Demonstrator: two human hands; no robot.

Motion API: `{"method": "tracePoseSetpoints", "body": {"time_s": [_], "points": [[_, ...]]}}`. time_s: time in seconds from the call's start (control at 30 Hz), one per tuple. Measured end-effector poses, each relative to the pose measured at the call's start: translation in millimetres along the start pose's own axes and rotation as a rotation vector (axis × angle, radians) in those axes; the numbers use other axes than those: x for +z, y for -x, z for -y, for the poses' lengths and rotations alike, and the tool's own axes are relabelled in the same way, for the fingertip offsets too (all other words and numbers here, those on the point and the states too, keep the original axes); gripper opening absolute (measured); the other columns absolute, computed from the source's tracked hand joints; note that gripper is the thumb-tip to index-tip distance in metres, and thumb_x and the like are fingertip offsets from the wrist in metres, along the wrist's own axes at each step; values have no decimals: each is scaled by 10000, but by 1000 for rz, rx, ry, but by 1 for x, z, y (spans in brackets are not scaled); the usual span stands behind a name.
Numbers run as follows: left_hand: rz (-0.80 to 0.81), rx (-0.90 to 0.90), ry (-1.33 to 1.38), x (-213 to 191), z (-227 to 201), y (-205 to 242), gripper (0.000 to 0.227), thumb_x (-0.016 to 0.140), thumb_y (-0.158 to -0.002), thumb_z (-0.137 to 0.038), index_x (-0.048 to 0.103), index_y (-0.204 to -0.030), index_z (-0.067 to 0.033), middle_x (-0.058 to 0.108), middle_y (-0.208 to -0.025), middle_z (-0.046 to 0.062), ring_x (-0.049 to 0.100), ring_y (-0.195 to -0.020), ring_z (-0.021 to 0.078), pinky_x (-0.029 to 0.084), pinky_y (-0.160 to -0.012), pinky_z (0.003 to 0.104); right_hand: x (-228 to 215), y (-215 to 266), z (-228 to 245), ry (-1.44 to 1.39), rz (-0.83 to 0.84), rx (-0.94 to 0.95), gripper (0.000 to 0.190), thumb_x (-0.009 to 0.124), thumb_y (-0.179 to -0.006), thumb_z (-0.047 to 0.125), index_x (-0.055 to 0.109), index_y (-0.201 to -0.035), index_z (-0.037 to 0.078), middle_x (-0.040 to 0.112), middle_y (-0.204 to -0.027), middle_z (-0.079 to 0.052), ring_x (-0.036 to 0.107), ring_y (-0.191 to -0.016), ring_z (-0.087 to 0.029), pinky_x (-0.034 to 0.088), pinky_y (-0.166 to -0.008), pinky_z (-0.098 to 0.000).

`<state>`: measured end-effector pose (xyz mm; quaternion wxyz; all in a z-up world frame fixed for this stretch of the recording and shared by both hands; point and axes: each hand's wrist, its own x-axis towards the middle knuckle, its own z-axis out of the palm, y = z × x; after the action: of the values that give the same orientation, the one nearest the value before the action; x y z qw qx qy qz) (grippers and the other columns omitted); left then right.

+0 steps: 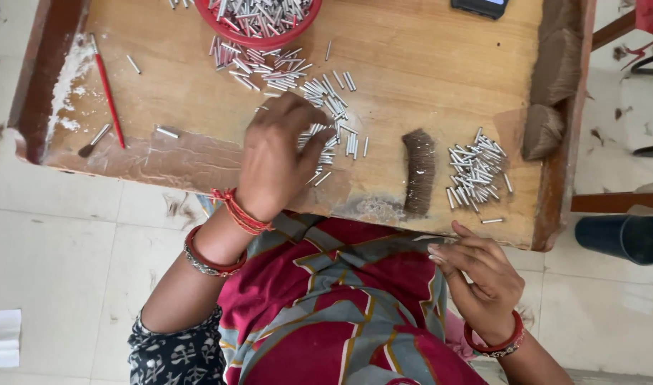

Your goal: The person is manufacturing brushes by inserting clumps of bristles into small metal tubes on a workbench.

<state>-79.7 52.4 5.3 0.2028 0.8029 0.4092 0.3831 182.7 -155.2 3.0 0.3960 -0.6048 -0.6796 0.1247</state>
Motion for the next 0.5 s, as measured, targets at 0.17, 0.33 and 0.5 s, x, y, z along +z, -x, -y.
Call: {"method": "tracePoseSetpoints", "body": {"time_s": [0.17,0.33,0.5], "points": [[127,59,-55,48,-17,-18,205,855,-757,-163,706,-824,-39,623,-922,149,611,-908,368,498,-791,484,2,-6,3,-29,16,-43,241,725,-851,-69,772,-1058,46,744,-923,-69,689,-927,-189,568,-1126,-486],[208,70,-161,80,-9,-20,191,819,-686,-102,676,-789,-27,615,-920,174,611,-897,373,507,-776,483,0,-8,1,-14,20,-32,255,729,-842,-65,776,-1058,62,754,-934,-62,697,-933,-190,566,-1116,-474],[199,190,-40,62,-39,-11,136,736,-864,13,652,-967,39,596,-984,200,597,-929,399,491,-801,494,0,-10,-5,-48,25,-53,251,735,-847,-64,776,-1072,42,781,-963,-60,691,-945,-193,554,-1127,-481]]}}
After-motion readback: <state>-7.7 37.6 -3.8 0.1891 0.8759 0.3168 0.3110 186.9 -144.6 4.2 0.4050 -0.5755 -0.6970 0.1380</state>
